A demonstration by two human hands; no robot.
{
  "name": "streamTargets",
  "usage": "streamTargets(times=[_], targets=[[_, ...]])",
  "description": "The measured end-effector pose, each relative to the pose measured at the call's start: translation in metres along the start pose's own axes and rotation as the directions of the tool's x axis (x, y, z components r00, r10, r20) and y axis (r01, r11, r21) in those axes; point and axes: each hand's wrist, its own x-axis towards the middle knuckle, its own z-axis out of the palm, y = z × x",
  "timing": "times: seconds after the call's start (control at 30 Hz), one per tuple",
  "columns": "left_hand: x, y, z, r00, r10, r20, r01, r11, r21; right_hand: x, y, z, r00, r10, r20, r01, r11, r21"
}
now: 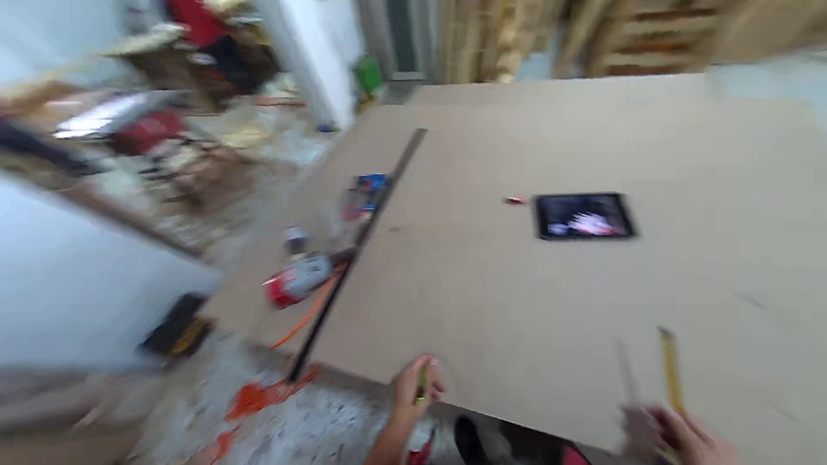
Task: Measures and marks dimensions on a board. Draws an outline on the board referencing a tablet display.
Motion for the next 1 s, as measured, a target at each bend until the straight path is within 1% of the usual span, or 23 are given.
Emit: streamTargets(times=[0.07, 0.13, 0.2, 0.3, 0.4, 0.47, 0.53, 0.63, 0.7, 0.77, 0.87, 1.0], targets=[[0.029, 0.014, 0.015, 1.000, 0.009, 0.029, -0.013, 0.991, 0.133, 0.047, -0.006, -0.001, 0.990, 0.040, -0.139, -0.041, 0.999, -0.004], [0.063, 0.037, 0.040, 0.997, 0.051, 0.058, -0.063, 0.972, 0.224, 0.096, -0.022, -0.008, 0.974, 0.051, -0.220, -0.054, 0.998, -0.009], [0.100, 0.069, 0.072, 0.993, 0.076, 0.090, -0.101, 0.941, 0.323, 0.151, -0.036, -0.014, 0.956, 0.048, -0.289, -0.044, 0.999, 0.021], [0.156, 0.124, 0.128, 0.989, 0.049, 0.137, -0.102, 0.906, 0.412, 0.232, -0.051, -0.025, 0.934, 0.030, -0.355, -0.009, 0.998, 0.061], [0.209, 0.161, 0.186, 0.987, 0.055, 0.154, -0.110, 0.918, 0.381, 0.300, -0.071, -0.038, 0.928, 0.000, -0.372, 0.022, 0.998, 0.056], [0.236, 0.181, 0.218, 0.989, 0.035, 0.144, -0.076, 0.953, 0.293, 0.333, -0.081, -0.046, 0.936, -0.031, -0.351, 0.036, 0.999, 0.008], [0.256, 0.193, 0.241, 0.992, 0.017, 0.126, -0.041, 0.981, 0.189, 0.358, -0.090, -0.052, 0.945, -0.039, -0.326, 0.041, 0.999, -0.002], [0.267, 0.203, 0.260, 0.992, 0.012, 0.127, -0.019, 0.999, 0.050, 0.382, -0.092, -0.058, 0.958, -0.042, -0.283, 0.053, 0.998, 0.030], [0.267, 0.204, 0.263, 0.992, 0.008, 0.130, -0.004, 0.999, -0.032, 0.386, -0.091, -0.060, 0.965, -0.039, -0.258, 0.055, 0.997, 0.055], [0.268, 0.203, 0.260, 0.989, 0.009, 0.147, 0.001, 0.998, -0.069, 0.383, -0.091, -0.060, 0.967, -0.036, -0.251, 0.056, 0.996, 0.072], [0.270, 0.199, 0.253, 0.987, 0.024, 0.159, -0.012, 0.997, -0.077, 0.371, -0.092, -0.057, 0.967, -0.019, -0.255, 0.048, 0.993, 0.108], [0.262, 0.190, 0.236, 0.977, 0.027, 0.213, -0.028, 1.000, 0.000, 0.335, -0.082, -0.045, 0.961, 0.023, -0.275, 0.014, 0.991, 0.133]])
